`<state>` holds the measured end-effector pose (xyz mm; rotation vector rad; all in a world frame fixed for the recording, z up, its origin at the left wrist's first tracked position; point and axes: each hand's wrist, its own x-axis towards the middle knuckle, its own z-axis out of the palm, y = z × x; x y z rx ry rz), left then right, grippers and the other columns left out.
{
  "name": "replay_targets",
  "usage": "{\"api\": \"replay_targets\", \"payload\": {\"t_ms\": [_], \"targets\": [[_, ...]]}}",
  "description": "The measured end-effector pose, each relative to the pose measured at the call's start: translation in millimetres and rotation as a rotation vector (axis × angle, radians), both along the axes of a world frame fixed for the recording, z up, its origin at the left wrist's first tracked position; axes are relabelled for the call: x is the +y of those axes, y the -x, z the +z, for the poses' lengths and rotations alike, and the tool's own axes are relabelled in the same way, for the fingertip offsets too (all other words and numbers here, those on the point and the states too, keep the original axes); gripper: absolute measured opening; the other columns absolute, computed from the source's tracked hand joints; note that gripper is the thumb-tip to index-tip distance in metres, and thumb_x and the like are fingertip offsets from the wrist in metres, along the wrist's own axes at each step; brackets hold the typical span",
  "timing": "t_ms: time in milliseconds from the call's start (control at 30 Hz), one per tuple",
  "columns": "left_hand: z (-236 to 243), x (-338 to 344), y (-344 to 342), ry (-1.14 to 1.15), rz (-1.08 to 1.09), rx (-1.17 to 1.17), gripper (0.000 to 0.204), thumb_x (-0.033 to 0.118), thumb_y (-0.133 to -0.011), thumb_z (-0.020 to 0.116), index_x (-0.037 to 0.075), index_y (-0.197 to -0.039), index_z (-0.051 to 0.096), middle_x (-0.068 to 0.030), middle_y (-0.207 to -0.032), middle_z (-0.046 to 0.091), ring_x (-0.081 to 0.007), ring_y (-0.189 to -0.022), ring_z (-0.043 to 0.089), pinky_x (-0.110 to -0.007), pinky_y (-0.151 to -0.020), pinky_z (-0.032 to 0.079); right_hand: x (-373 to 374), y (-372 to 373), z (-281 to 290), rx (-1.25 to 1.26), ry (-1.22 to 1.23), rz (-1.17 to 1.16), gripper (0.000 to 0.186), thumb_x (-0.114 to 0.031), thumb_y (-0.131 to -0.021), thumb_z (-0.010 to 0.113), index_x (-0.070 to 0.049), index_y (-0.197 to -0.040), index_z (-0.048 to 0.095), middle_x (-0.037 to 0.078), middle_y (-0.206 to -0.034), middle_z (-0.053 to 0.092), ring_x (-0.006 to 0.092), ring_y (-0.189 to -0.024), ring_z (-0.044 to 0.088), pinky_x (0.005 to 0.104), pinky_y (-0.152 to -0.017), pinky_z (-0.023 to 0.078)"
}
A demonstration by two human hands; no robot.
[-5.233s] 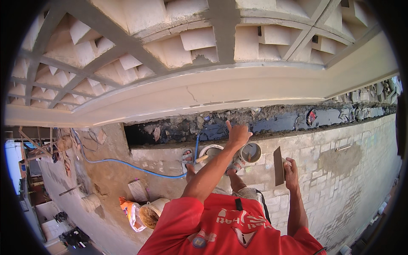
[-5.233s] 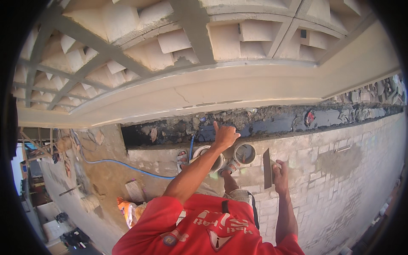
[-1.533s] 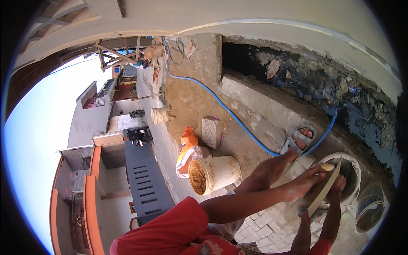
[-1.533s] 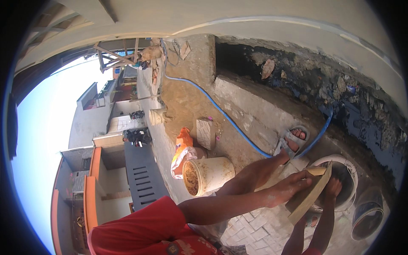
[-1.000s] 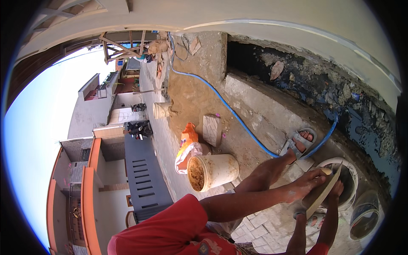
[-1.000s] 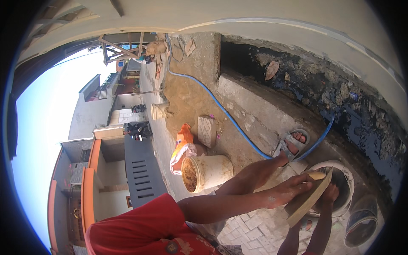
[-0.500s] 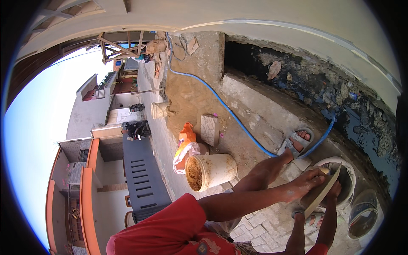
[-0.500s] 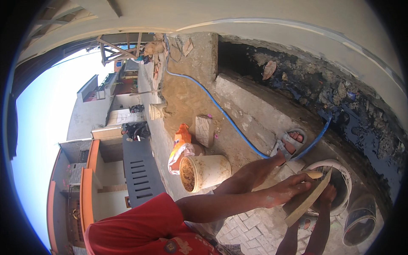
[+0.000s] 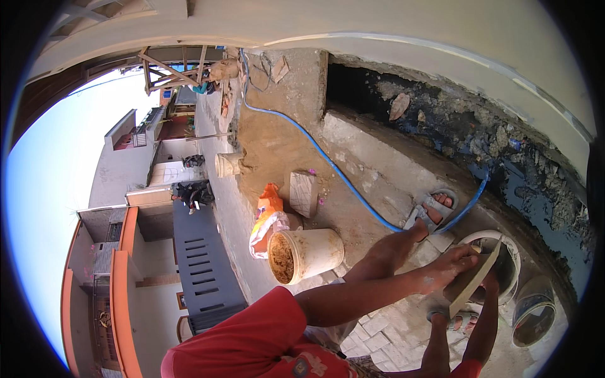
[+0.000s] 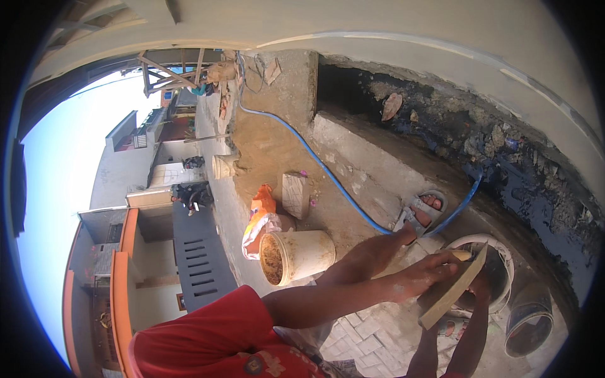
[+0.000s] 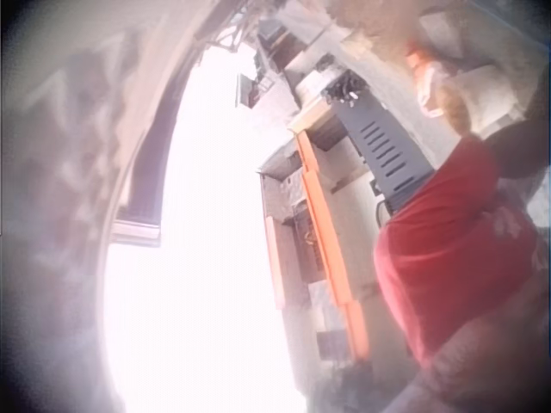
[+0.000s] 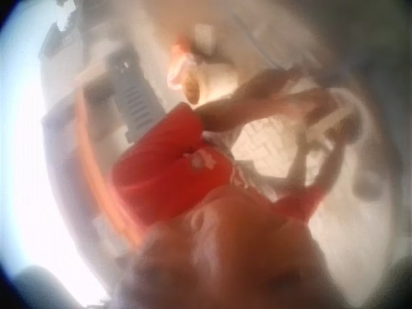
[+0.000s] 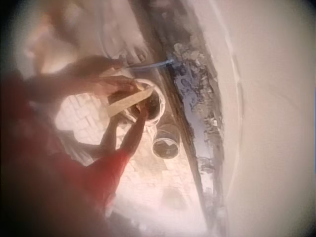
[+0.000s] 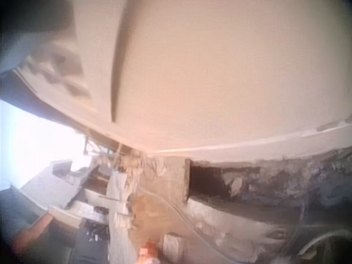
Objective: The person applies plaster to a decorative ceiling using a trowel, smoothing the surface and filling gaps between geometric panels. The person repeatedly scoops plaster from a bucket and spreads it across the ceiling grid.
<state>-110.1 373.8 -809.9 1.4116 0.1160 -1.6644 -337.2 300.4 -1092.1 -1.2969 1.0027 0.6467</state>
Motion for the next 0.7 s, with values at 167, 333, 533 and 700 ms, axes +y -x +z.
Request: {"api": "replay_targets", "payload": {"t_ms": [167, 333, 533, 700], "targets": [[-7.7, 4.7, -12.3, 0.012, 0.311, 0.157, 0.041, 0.041, -0.097, 0.054, 0.006, -0.12, 0.055, -0.0013, -0.105, 0.062, -0.0098, -0.095, 0.058, -0.027, -0.083, 0.048, -40.6, -3.4, 120.3, -0.052, -0.418, -0.555, 0.019, -0.022, -0.086, 0.068, -0.004, -0.086, 0.064, 0.0, -0.059, 0.055, 0.0057, -0.041, 0.041, 0.0212, -0.035, 0.025], [-26.4, 39.8, -21.7, 0.097, 0.557, 0.101, 0.03, 0.027, -0.103, 0.039, 0.009, -0.117, 0.057, -0.0063, -0.107, 0.063, -0.019, -0.093, 0.063, -0.035, -0.081, 0.052, -71.4, -6.7, 308.1, -0.374, -0.57, -1.148, 0.021, -0.023, -0.092, 0.064, -0.004, -0.102, 0.065, 0.003, -0.062, 0.058, 0.0077, -0.042, 0.041, 0.0204, -0.037, 0.027], [41.2, 57.1, -44.0, 0.229, 0.46, 0.158, 0.033, 0.028, -0.103, 0.037, 0.009, -0.122, 0.057, -0.0068, -0.114, 0.064, -0.0211, -0.103, 0.062, -0.036, -0.089, 0.051, -91.9, -4.1, 492.5, -0.889, -0.669, -1.319, 0.027, -0.012, -0.093, 0.058, -0.006, -0.118, 0.062, 0.011, -0.068, 0.06, 0.0112, -0.045, 0.041, 0.0214, -0.039, 0.032], [158.6, 31.6, -91.8, 0.227, 0.399, 0.233, 0.038, 0.031, -0.1, 0.038, 0.008, -0.126, 0.055, -0.0108, -0.118, 0.064, -0.0267, -0.104, 0.062, -0.042, -0.09, 0.05, -117.3, -29.8, 653.3, -1.247, -0.413, -1.222, 0.04, -0.01, -0.093, 0.057, -0.011, -0.133, 0.052, 0.011, -0.072, 0.058, 0.0145, -0.051, 0.047, 0.0219, -0.04, 0.034]]}}
